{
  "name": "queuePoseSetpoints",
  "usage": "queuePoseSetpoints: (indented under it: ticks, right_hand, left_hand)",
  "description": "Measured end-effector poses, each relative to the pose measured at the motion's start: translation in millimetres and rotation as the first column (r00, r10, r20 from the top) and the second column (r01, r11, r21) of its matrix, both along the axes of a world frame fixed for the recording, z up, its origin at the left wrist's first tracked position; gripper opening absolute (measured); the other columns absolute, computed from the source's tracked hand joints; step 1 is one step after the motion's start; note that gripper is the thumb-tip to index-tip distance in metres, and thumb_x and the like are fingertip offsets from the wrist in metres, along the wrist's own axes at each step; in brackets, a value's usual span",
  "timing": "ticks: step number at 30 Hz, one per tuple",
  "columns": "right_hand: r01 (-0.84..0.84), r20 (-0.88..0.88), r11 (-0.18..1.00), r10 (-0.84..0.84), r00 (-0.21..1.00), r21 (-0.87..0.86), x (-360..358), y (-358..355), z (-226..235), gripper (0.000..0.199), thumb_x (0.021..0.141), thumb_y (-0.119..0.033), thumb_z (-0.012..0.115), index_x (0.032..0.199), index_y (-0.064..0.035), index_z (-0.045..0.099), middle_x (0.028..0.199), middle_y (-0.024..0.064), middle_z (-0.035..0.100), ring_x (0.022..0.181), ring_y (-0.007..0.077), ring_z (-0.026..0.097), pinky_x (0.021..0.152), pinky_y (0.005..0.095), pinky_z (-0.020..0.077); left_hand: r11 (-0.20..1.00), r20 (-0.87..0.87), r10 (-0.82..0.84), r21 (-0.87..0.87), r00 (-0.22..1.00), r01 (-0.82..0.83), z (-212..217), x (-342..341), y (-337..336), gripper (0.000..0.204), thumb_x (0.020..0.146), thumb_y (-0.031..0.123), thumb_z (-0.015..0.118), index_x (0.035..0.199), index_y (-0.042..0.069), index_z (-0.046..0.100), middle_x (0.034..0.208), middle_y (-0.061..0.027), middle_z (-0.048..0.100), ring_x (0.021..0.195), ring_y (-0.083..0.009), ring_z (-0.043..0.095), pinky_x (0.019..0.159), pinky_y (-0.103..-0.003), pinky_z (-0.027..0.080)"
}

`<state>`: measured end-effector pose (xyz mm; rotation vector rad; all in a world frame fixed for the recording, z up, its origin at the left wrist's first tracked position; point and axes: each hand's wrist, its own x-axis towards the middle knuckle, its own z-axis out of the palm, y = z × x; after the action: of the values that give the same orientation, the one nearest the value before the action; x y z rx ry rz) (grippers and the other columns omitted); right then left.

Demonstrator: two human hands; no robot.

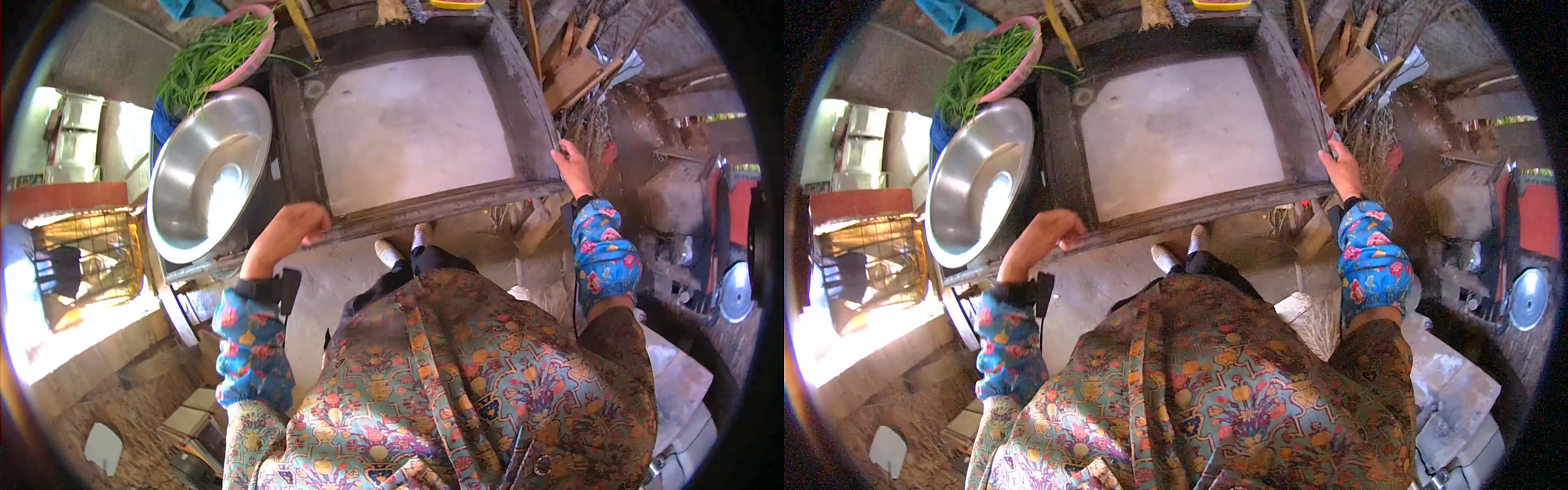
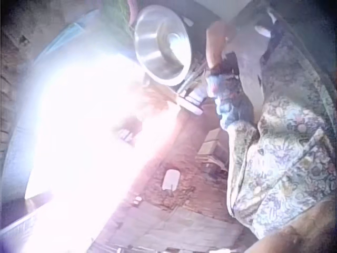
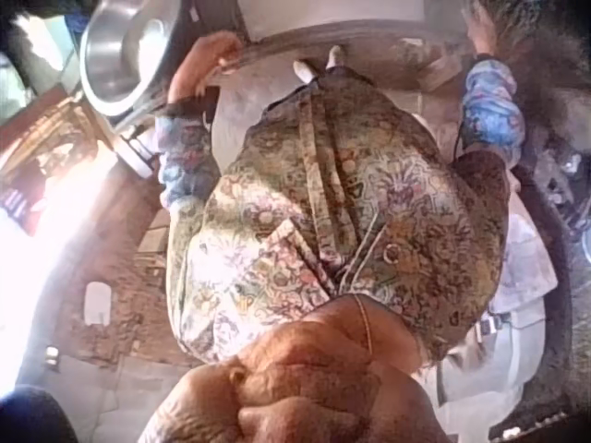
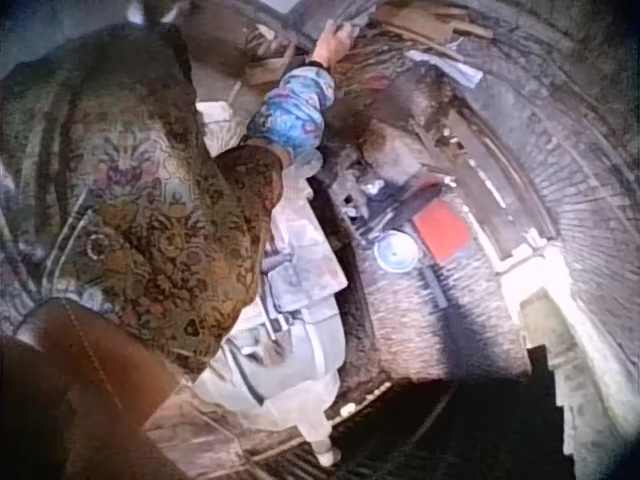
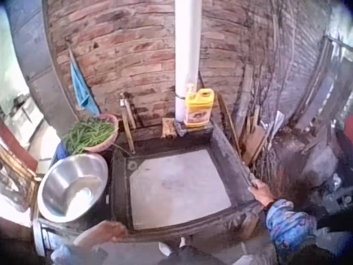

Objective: The person washes the interior of a wooden trough by hand, scrubbing the surface and edges with water.

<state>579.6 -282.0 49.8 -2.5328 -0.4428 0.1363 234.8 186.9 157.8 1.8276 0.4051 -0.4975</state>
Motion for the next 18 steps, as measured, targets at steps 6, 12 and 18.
queuePoseSetpoints:
  ticks: [6,12,18]
  right_hand:
    - [0.077,-0.025,0.990,-0.074,0.997,0.115,-20.1,5.2,8.2,0.042,0.080,-0.025,0.056,0.115,-0.0068,0.045,0.109,0.0165,0.053,0.103,0.0314,0.049,0.085,0.0343,0.0380]
    - [0.042,0.006,0.978,-0.044,0.999,0.207,-21.4,14.7,-3.6,0.046,0.082,-0.027,0.053,0.122,-0.0070,0.039,0.116,0.0161,0.046,0.108,0.0310,0.044,0.089,0.0350,0.0342]
    - [0.174,0.124,0.984,-0.177,0.976,0.030,-20.3,11.0,-5.9,0.046,0.082,-0.031,0.052,0.117,-0.0036,0.042,0.110,0.0191,0.049,0.100,0.0356,0.047,0.083,0.0378,0.0376]
  left_hand:
    - [0.991,-0.038,0.065,0.121,0.997,-0.060,-32.4,106.8,-11.8,0.023,0.079,0.023,0.049,0.085,0.002,0.057,0.074,-0.0083,0.057,0.069,-0.0183,0.056,0.062,-0.028,0.045]
    - [0.760,-0.062,-0.373,0.552,0.926,0.344,-109.4,146.0,-14.1,0.031,0.073,0.024,0.055,0.099,0.008,0.055,0.096,-0.0199,0.053,0.086,-0.0354,0.052,0.077,-0.040,0.042]
    - [0.610,0.144,-0.713,0.610,0.686,0.506,-138.8,218.4,-85.7,0.034,0.068,0.018,0.059,0.101,0.013,0.053,0.103,-0.0161,0.046,0.095,-0.0346,0.047,0.080,-0.043,0.039]
